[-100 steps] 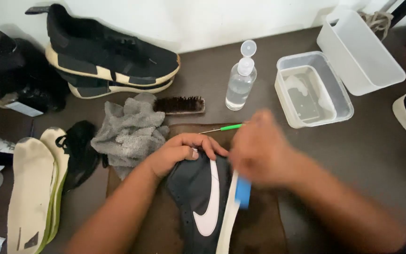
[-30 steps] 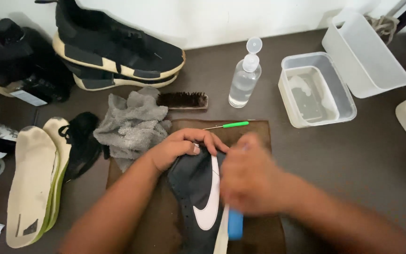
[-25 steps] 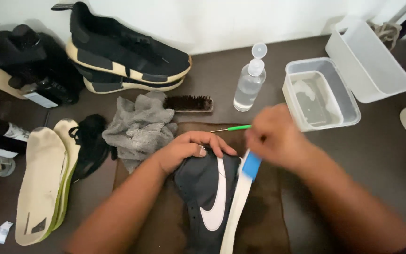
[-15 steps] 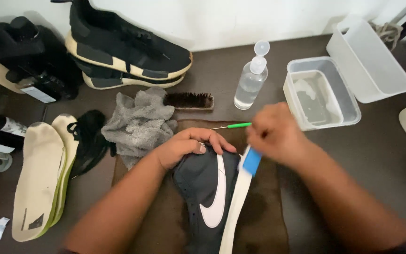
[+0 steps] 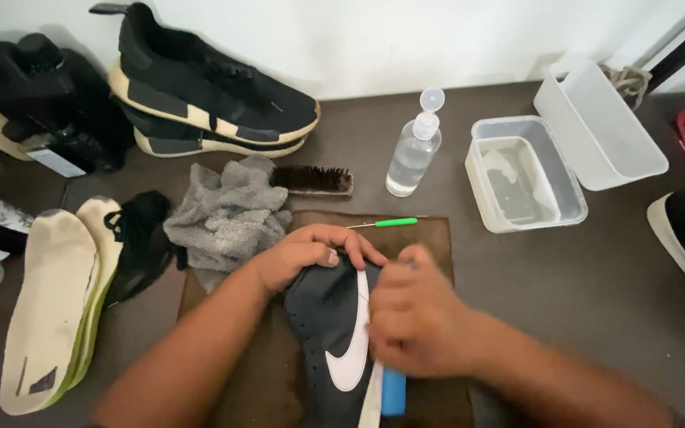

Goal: The person scrubs the white midsole of a black Nike sneaker with a blue brush, wipes the area with a gray cloth, and repeats the scrubbing and wiping cycle. The person dips the brush into a water container between scrubbing passes.

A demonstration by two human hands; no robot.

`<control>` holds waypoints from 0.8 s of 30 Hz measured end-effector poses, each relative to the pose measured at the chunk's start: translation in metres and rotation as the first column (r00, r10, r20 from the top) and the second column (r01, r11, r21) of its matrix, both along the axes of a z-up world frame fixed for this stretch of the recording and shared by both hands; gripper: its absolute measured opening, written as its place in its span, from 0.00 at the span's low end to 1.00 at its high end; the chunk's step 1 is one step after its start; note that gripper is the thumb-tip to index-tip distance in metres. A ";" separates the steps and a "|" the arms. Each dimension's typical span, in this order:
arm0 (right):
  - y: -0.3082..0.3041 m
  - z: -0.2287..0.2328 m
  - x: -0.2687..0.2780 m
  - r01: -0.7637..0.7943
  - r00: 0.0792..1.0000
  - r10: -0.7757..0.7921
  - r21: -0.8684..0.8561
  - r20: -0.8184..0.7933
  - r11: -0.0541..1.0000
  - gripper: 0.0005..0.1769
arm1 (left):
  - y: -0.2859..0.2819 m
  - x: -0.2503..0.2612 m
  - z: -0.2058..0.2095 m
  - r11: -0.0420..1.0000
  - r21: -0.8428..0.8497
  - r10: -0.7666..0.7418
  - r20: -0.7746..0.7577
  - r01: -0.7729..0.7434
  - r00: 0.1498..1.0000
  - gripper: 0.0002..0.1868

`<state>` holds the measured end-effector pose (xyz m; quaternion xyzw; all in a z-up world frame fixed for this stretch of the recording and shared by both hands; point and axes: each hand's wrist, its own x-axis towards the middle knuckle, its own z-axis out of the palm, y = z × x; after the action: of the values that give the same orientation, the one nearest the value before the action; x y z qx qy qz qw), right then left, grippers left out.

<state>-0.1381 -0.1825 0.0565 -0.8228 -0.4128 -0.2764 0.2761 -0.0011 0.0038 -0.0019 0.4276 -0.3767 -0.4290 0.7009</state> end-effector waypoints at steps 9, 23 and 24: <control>-0.015 0.003 0.017 0.115 0.989 -0.109 -0.051 0.096 0.992 0.16 | 0.000 0.001 -0.003 1.000 0.012 0.003 -0.009 -0.003 1.000 0.20; -0.049 -0.027 0.039 0.008 0.997 -0.003 0.069 -0.072 0.998 0.16 | 0.001 0.001 -0.004 0.999 0.024 -0.044 0.034 0.044 0.998 0.18; -0.067 -0.040 0.056 0.007 0.997 0.006 0.157 -0.083 0.988 0.14 | 0.000 -0.001 -0.005 1.000 -0.002 -0.021 -0.042 0.021 0.999 0.21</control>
<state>-0.0826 -0.2494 0.0167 -0.8095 -0.3776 -0.2737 0.3568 -0.0016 0.0040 -0.0073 0.4138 -0.3668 -0.4449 0.7044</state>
